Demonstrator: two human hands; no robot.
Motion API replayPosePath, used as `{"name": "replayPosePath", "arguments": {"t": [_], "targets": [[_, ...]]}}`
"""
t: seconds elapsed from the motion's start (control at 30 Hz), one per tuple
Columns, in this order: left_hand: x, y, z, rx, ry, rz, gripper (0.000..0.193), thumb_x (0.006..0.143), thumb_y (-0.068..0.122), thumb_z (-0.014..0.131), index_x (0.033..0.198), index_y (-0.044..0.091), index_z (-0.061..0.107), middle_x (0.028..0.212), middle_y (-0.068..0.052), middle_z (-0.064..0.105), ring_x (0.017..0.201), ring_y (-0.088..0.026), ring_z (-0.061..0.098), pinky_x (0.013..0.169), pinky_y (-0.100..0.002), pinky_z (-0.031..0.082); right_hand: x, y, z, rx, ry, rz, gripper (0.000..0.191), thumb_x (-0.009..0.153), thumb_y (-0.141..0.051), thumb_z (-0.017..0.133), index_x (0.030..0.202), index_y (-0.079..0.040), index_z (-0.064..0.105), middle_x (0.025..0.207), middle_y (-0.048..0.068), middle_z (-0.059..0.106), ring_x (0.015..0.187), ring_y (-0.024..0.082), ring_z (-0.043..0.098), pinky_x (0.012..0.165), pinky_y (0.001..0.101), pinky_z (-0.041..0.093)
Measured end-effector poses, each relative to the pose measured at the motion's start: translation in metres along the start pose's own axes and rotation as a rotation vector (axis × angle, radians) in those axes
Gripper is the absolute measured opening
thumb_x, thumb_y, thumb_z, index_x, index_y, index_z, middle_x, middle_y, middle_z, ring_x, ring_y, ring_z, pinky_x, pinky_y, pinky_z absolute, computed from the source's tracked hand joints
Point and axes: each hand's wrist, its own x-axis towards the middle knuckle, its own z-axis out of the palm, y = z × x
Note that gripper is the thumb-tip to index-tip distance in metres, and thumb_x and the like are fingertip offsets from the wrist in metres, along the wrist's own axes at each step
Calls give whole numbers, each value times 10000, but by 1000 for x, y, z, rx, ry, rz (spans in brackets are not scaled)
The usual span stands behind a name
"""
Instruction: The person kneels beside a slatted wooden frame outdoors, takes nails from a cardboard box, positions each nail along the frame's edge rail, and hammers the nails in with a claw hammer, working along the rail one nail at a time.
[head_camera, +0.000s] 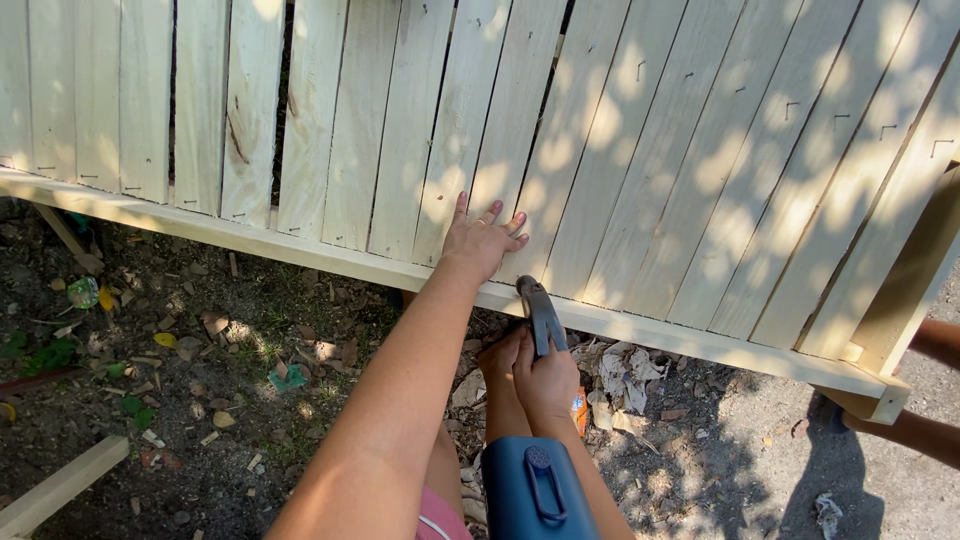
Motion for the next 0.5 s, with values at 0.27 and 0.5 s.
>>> {"name": "replayPosePath", "arguments": {"t": [0.27,0.5], "targets": [[5,-3,0,-80,-33,10,560,1090,196,251,1469,568,429,1675,220,174,1564,-123,203,1273,-592,-77,2,4,-7,104,90,-85,423,1006,-464,533,1099,-63,637,790,189,714,700,430,687,614,516,544],[3,-7,-1,-92,-16,38,537,1078,218,256,1474,541,422,1670,236,170,1557,-123,201,1276,-571,-65,1,5,-9,-25,-54,72,471,975,-485,540,1130,-58,667,759,224,709,734,461,680,661,556,527]]}}
